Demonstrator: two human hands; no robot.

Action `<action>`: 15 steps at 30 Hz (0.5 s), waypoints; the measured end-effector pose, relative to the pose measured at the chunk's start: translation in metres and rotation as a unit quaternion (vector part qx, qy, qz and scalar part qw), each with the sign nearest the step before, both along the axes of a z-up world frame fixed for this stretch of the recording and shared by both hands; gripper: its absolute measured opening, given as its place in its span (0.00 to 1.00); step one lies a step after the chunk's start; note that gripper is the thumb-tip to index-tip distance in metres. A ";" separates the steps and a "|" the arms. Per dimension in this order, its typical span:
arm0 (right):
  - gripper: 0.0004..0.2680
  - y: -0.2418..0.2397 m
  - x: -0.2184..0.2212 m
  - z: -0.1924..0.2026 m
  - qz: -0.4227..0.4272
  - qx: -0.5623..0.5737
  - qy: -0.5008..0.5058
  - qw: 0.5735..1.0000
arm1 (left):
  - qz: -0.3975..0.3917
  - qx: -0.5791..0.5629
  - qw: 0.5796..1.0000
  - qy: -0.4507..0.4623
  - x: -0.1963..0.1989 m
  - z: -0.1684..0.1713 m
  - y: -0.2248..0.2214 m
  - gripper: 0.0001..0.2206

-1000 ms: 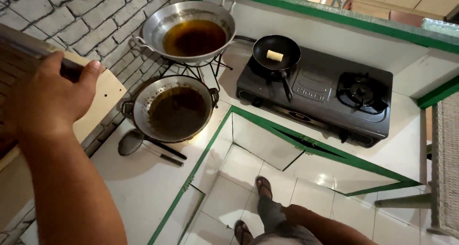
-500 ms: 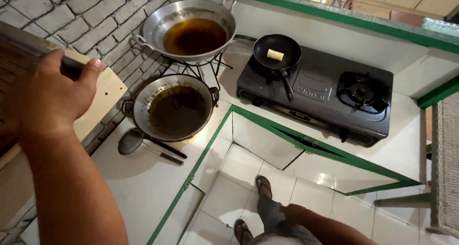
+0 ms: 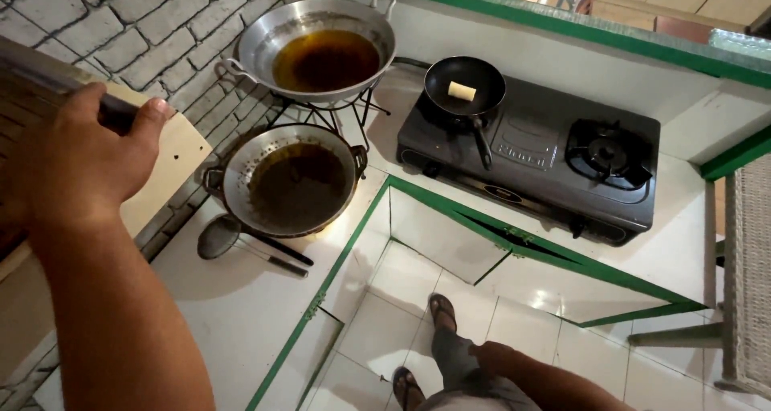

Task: The person is preparing crepes by adding filling with a spoon, rolling them into cylinders, and greasing a pan on a stove.

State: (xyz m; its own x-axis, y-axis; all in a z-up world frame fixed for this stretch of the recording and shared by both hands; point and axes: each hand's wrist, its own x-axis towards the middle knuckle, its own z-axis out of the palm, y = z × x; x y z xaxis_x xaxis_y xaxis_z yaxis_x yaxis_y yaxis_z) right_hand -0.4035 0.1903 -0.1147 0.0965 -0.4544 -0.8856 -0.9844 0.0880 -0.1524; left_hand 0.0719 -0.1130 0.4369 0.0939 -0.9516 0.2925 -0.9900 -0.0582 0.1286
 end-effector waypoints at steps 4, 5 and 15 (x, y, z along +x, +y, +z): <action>0.22 -0.003 0.005 0.013 0.008 0.013 0.021 1.000 | 0.014 0.029 0.999 0.021 -0.006 0.007 0.006 0.32; 0.22 -0.005 0.005 0.014 0.008 0.013 0.020 1.000 | 0.014 0.029 0.999 0.021 -0.005 0.006 0.003 0.32; 0.14 -0.061 0.001 0.109 -0.219 -0.151 -0.060 0.962 | -0.027 0.022 0.996 0.079 -0.005 0.002 -0.001 0.32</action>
